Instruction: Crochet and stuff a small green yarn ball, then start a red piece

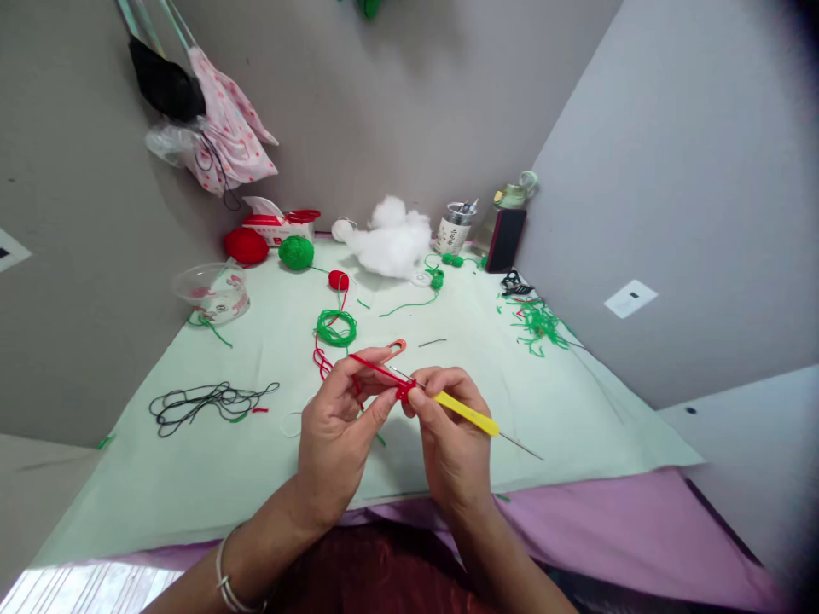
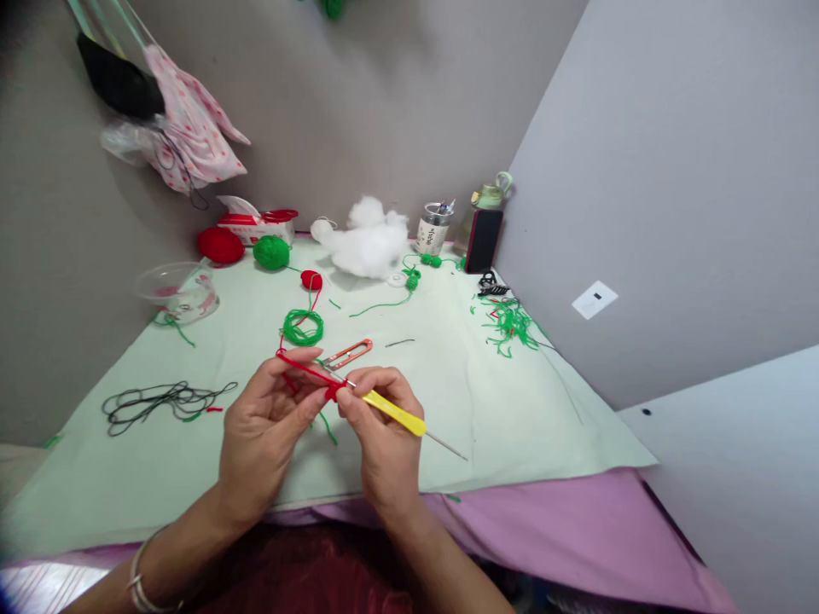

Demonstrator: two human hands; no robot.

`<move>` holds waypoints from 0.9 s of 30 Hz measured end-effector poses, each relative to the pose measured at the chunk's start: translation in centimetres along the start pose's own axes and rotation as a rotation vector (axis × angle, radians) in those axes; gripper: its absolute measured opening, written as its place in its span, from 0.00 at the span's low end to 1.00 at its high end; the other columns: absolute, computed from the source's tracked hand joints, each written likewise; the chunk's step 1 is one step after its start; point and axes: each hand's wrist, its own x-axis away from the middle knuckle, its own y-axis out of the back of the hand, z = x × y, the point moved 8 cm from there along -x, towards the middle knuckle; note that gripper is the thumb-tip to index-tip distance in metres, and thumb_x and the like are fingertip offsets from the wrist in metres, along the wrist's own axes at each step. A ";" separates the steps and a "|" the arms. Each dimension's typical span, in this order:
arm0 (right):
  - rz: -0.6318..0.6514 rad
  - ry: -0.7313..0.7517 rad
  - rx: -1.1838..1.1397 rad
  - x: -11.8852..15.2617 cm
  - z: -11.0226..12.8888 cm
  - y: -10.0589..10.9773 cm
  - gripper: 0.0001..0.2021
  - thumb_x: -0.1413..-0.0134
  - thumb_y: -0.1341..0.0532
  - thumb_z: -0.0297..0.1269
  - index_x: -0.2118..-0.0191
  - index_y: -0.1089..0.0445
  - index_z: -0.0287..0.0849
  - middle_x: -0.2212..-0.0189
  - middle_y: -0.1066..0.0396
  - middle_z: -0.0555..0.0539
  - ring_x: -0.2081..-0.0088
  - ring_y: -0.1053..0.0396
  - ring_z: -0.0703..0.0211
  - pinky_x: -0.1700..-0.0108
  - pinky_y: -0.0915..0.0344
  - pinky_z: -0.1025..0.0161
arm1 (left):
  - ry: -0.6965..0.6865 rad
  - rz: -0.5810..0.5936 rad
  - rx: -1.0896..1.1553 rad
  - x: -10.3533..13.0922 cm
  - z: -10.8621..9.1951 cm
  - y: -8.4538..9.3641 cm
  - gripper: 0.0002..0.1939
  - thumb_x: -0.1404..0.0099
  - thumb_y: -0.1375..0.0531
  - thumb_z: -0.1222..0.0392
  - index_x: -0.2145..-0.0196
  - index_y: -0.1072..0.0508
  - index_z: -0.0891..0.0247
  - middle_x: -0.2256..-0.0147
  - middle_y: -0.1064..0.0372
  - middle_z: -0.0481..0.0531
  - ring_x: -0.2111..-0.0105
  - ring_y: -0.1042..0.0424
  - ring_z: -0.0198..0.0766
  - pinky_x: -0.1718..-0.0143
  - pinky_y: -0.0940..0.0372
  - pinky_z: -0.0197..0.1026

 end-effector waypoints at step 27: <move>0.160 0.542 0.604 1.1 4.5 -0.3 0.15 0.34 0.40 0.24 0.52 0.21 0.50 0.61 0.23 0.47 0.58 0.27 0.58 0.58 0.29 0.60 | 0.424 0.057 0.245 0.6 2.2 -0.6 0.21 0.37 0.30 0.59 0.45 0.22 0.57 0.67 0.30 0.45 0.63 0.32 0.33 0.53 0.38 0.37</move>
